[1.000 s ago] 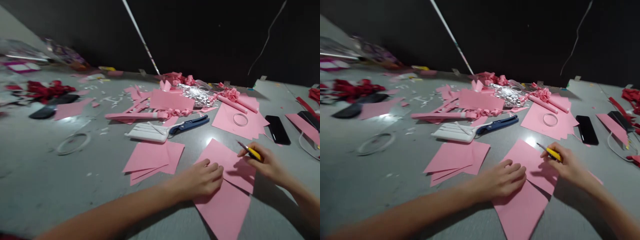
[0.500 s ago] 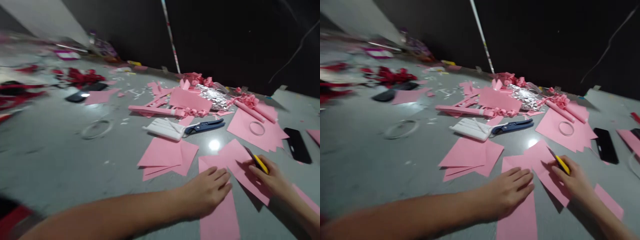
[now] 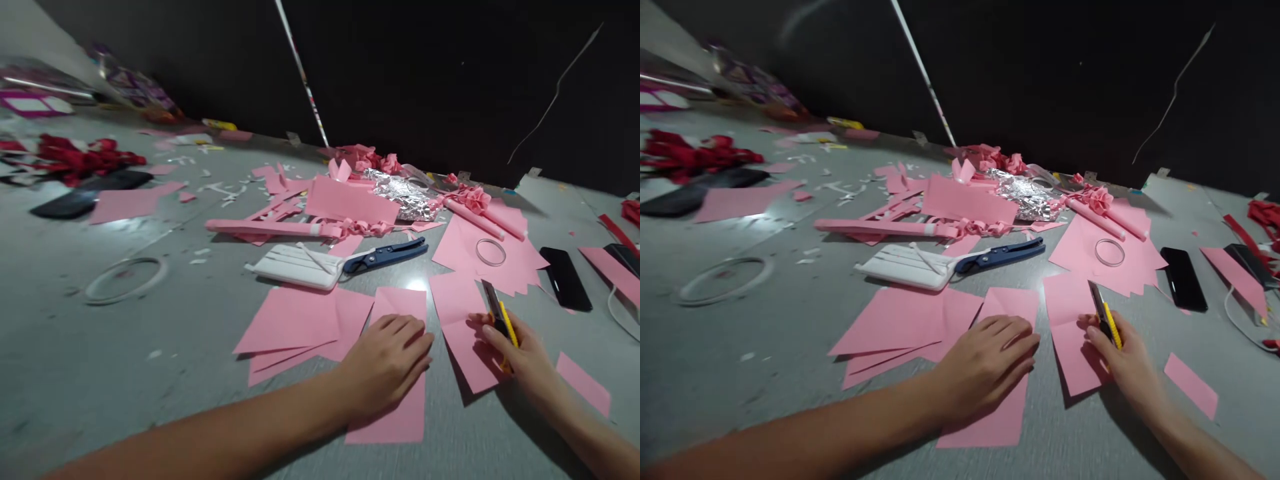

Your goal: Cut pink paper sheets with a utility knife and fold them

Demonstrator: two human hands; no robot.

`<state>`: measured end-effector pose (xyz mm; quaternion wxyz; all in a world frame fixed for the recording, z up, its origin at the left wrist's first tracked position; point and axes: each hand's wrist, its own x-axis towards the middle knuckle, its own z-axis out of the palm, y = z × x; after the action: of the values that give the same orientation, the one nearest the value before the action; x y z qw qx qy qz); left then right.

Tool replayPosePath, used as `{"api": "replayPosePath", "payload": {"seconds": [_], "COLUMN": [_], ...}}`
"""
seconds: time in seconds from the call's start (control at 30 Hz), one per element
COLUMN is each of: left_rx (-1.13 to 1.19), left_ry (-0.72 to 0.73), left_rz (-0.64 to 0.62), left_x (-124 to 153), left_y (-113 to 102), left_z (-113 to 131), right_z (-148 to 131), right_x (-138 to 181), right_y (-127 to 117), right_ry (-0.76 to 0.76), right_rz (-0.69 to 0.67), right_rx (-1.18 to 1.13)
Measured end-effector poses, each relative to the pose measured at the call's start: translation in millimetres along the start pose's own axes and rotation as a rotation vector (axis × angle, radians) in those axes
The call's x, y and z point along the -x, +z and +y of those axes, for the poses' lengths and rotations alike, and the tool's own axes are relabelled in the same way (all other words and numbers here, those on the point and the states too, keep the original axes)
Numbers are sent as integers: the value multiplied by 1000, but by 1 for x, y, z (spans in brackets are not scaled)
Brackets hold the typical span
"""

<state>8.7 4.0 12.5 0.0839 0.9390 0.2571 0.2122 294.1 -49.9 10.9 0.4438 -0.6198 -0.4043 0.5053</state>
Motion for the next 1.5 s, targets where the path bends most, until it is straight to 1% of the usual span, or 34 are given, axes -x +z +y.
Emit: {"api": "replayPosePath", "payload": {"seconds": [0.1, 0.2, 0.27, 0.33, 0.43, 0.5, 0.6, 0.67, 0.83, 1.0, 1.13, 1.27, 1.37, 1.5], "left_rx": [19, 0, -31, -38, 18, 62, 67, 37, 41, 102, 120, 132, 152, 161], "left_ry": [6, 14, 14, 15, 12, 6, 2, 17, 69, 7, -14, 14, 9, -13], "left_rz": [-30, -122, -196, -240, -208, -159, -84, -66, -114, -135, -162, -184, -212, -254], "left_x": [-1, 0, 1, 2, 2, 2, 3, 3, 6, 4, 3, 4, 5, 6], "left_y": [0, 5, 9, 11, 9, 6, 2, 2, 5, 1, 0, 2, 2, 3], "left_z": [0, -4, -7, -8, -8, -6, -5, -6, -10, -8, -7, -8, -8, -8], "right_z": [-1, -6, -11, -18, -29, -36, -42, -43, -43, -42, -45, -51, -53, -52], "right_x": [10, 18, 19, 15, 7, 2, -1, 0, -1, -6, -7, -6, -5, -4], "right_y": [10, 17, 17, 12, 2, -4, -8, -10, -17, -24, -28, -32, -35, -39], "right_ry": [18, 36, 11, -48, -166, -228, -245, -262, -408, -619, -635, -675, -720, -771], "right_rz": [-18, -45, -49, -27, -9, -51, -118, -164, -334, -468, -538, -646, -663, -622], "right_rx": [-1, -7, 7, 87, 305, 421, 487, 538, 734, 736, 785, 855, 866, 922]}}
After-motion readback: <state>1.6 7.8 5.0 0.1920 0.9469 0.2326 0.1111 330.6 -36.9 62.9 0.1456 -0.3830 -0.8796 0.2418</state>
